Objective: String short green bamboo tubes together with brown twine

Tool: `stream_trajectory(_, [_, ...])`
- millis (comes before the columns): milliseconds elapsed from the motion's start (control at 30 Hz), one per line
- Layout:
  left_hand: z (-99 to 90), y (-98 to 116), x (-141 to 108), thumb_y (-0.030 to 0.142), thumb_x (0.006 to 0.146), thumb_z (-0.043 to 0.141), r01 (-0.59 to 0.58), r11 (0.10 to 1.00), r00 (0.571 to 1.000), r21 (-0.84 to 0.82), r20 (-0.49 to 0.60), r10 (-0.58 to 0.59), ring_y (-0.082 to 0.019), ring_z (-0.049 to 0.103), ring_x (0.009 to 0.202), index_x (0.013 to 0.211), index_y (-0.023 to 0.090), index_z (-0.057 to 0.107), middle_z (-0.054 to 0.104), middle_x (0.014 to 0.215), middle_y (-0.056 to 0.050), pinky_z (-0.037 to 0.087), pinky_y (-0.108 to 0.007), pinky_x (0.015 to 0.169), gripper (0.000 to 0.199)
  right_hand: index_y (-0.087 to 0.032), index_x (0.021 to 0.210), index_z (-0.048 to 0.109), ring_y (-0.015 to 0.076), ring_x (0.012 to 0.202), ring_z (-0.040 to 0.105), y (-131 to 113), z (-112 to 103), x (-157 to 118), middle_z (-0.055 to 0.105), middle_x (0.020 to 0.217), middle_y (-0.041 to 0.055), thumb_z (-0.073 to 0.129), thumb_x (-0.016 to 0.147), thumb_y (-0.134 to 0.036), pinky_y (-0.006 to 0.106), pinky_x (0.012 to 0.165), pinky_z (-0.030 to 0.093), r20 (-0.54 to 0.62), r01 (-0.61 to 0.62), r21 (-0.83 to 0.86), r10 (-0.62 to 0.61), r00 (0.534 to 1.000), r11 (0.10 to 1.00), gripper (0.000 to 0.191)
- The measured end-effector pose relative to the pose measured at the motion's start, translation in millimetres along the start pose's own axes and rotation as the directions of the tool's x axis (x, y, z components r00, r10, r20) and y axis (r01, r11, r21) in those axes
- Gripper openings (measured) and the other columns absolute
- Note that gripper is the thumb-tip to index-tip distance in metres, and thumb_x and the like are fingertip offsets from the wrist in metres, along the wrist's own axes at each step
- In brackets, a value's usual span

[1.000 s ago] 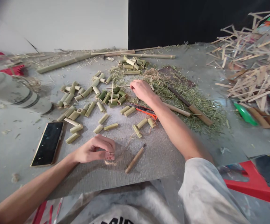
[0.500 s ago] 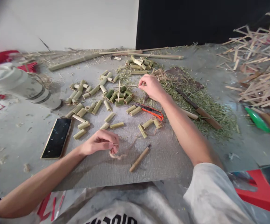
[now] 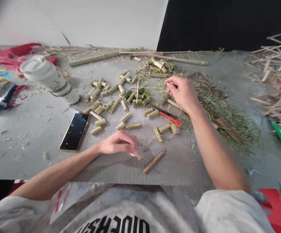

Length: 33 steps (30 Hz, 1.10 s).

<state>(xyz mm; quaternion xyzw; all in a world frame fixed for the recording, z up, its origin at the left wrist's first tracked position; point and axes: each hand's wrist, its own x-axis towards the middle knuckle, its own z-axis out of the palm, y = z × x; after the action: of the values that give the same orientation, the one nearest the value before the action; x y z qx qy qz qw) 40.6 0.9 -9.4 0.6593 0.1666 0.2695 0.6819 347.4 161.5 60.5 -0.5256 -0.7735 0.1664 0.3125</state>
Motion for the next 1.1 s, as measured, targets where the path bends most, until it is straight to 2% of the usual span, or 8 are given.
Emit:
stream_trajectory(100, [7.7,3.9,1.4,0.041,0.109,0.074,-0.061,0.993,0.995,0.099,0.091,0.052,-0.020,0.076,0.085,0.094,0.013,0.087,0.082,0.090,-0.016,0.059,-0.028,0.078,0.034,-0.032,0.119,0.077,0.0262,0.080,0.079,-7.9,-0.1,-23.5,0.083,0.093,0.0036,0.067,0.105,-0.049,0.047,0.085,0.067,0.048,-0.007,0.119,0.002,0.999,0.993,0.024])
stream_trajectory(167, [14.5,7.0,1.7,0.035,0.109,0.072,-0.077,0.988,0.983,0.134,0.177,0.053,-0.021,0.077,0.089,0.093,0.015,0.086,0.083,0.094,-0.018,0.058,-0.030,0.080,0.029,-0.031,0.115,0.077,0.0269,0.081,0.080,-14.3,1.4,-42.4,0.084,0.096,0.0052,0.070,0.103,-0.052,0.049,0.086,0.068,0.054,-0.023,0.151,0.015,0.998,0.988,0.025])
stream_trajectory(267, [23.3,10.4,1.8,0.029,0.108,0.069,-0.093,0.983,0.959,0.159,0.279,0.046,-0.021,0.075,0.086,0.092,0.017,0.085,0.082,0.096,-0.017,0.057,-0.030,0.077,0.026,-0.029,0.105,0.078,0.0279,0.082,0.081,-23.3,5.8,-69.6,0.085,0.100,0.0079,0.073,0.102,-0.057,0.050,0.085,0.070,0.055,-0.072,0.150,0.065,0.996,0.986,0.028])
stream_trajectory(400, [28.9,13.5,1.4,0.027,0.108,0.068,-0.116,0.974,0.942,0.194,0.331,0.047,-0.020,0.073,0.081,0.088,0.019,0.082,0.080,0.093,-0.016,0.053,-0.030,0.073,0.026,-0.028,0.103,0.078,0.0287,0.081,0.081,-24.0,14.6,-90.5,0.085,0.098,0.0097,0.073,0.102,-0.054,0.049,0.079,0.068,0.051,-0.109,0.138,0.103,0.993,0.984,0.027])
stream_trajectory(633, [34.9,17.1,-0.7,0.028,0.111,0.062,-0.084,0.975,0.899,0.208,0.437,-0.016,-0.020,0.074,0.080,0.088,0.021,0.081,0.080,0.093,-0.015,0.052,-0.032,0.071,0.030,-0.027,0.098,0.079,0.0293,0.083,0.078,-10.3,22.1,-95.4,0.083,0.090,0.0073,0.073,0.104,-0.045,0.049,0.085,0.063,0.082,-0.043,-0.082,0.050,0.995,0.996,0.020])
stream_trajectory(833, [31.8,13.6,-2.8,0.027,0.113,0.061,-0.080,0.977,0.891,0.200,0.454,-0.019,-0.020,0.074,0.081,0.091,0.019,0.081,0.080,0.093,-0.015,0.053,-0.031,0.073,0.030,-0.026,0.104,0.084,0.0307,0.095,0.076,-18.4,14.1,-96.0,0.084,0.105,0.0085,0.070,0.108,-0.041,0.050,0.093,0.060,0.156,-0.033,-0.128,0.053,0.986,0.991,0.021])
stream_trajectory(1000, [29.2,13.4,-3.5,0.025,0.113,0.062,-0.098,0.976,0.884,0.194,0.467,-0.005,-0.018,0.074,0.080,0.093,0.018,0.081,0.081,0.092,-0.015,0.052,-0.029,0.071,0.028,-0.024,0.109,0.086,0.0287,0.098,0.077,-16.8,12.6,-95.9,0.086,0.110,0.0085,0.065,0.111,-0.032,0.049,0.094,0.060,0.265,0.104,-0.136,-0.065,0.962,0.985,0.023])
stream_trajectory(1100, [29.3,12.0,-3.7,0.024,0.112,0.064,-0.090,0.978,0.885,0.187,0.466,-0.008,-0.018,0.075,0.080,0.092,0.016,0.081,0.081,0.093,-0.015,0.053,-0.028,0.073,0.027,-0.019,0.108,0.085,0.0262,0.090,0.078,-11.1,14.5,-96.8,0.086,0.106,0.0094,0.065,0.111,-0.026,0.045,0.087,0.060,0.255,0.192,-0.114,-0.158,0.954,0.975,0.022])
